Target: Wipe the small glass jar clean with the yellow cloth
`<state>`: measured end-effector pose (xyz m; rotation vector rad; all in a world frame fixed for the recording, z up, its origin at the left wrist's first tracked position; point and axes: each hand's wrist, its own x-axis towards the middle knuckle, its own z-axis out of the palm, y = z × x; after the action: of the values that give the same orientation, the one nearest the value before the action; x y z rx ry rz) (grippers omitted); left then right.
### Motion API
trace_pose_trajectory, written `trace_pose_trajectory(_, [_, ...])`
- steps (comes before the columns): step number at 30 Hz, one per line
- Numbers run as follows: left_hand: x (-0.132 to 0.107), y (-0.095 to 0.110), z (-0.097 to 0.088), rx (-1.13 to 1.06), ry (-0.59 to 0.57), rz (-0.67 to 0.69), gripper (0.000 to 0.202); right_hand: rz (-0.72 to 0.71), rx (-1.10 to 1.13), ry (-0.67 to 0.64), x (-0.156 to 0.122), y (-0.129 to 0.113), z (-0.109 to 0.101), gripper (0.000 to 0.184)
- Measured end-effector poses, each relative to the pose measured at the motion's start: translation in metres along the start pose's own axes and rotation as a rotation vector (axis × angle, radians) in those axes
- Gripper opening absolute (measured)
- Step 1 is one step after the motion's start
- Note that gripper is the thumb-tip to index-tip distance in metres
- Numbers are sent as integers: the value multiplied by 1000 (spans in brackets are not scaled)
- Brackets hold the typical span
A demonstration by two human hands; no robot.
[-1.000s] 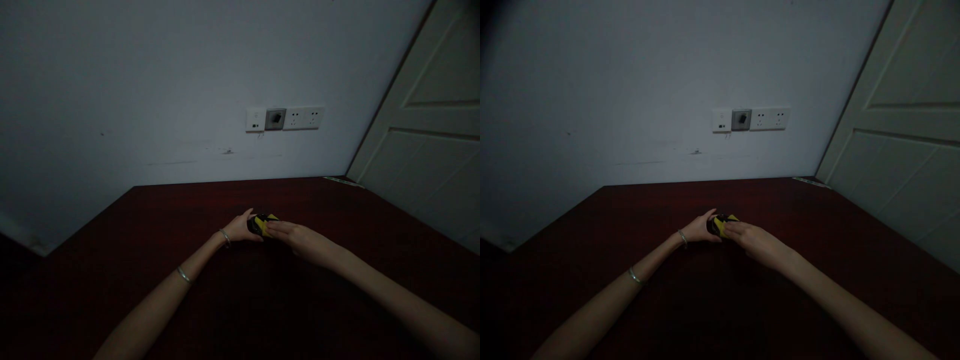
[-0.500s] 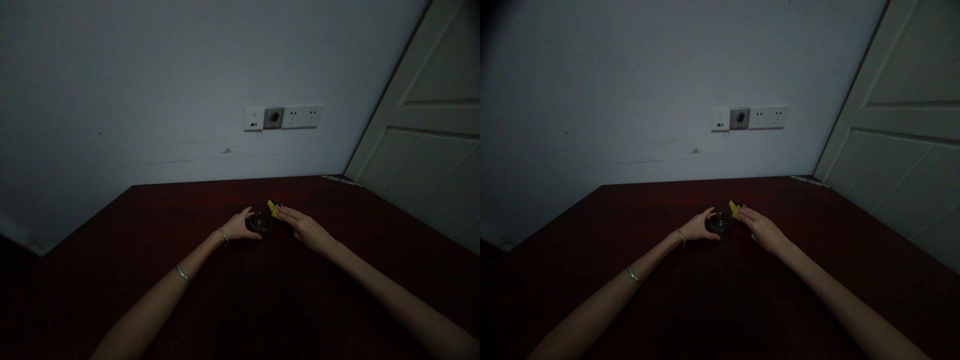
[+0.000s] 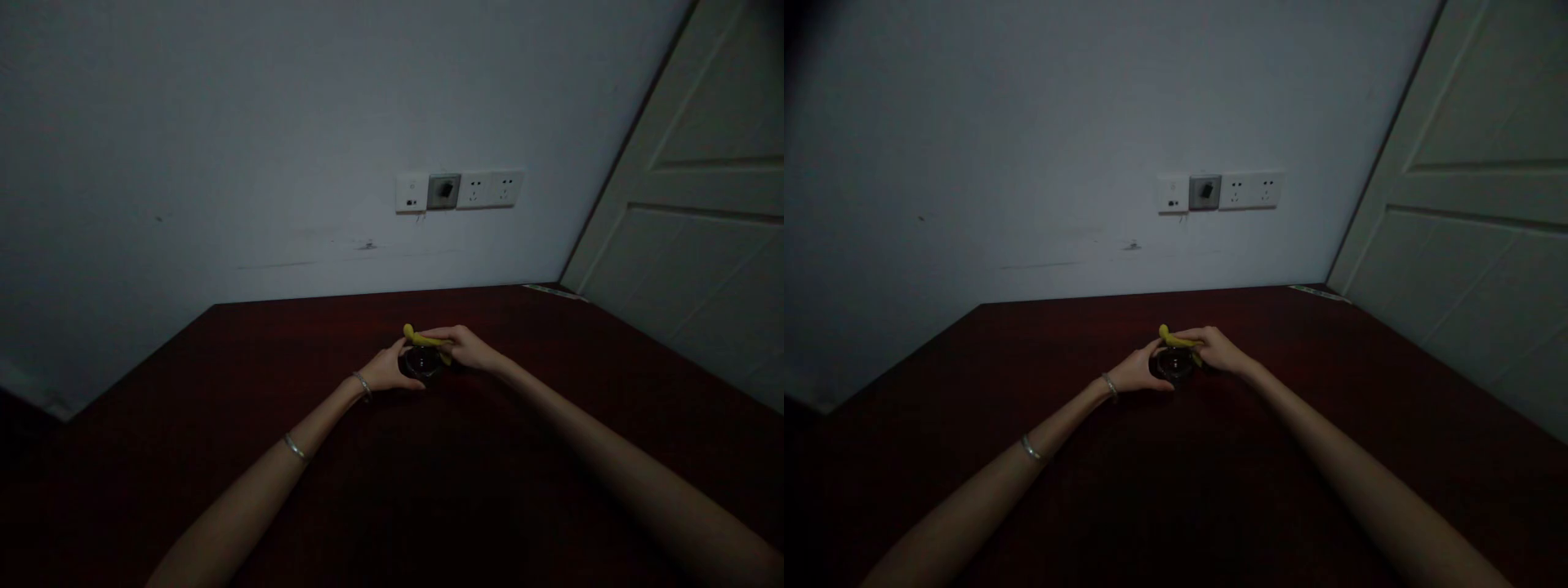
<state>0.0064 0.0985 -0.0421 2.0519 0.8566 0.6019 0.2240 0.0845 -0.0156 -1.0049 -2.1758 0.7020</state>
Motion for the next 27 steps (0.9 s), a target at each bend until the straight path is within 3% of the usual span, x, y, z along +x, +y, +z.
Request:
trace_pose_trajectory(5, [-1,4,0,30,7,-15,100,18,-21,-48,-2,1,-6,47])
trace_pose_trajectory(10, [1,4,2,97,26,-77,108,-15,-117,-15,-21,-5,-6,50])
trace_pose_trajectory(20, [4,-7,5,96,42,-95,115,-13,-368,189,-74,-6,44,74])
trace_pose_trajectory(27, [6,-5,7,116,49,-72,112,-25,-596,215,-95,-20,61,93])
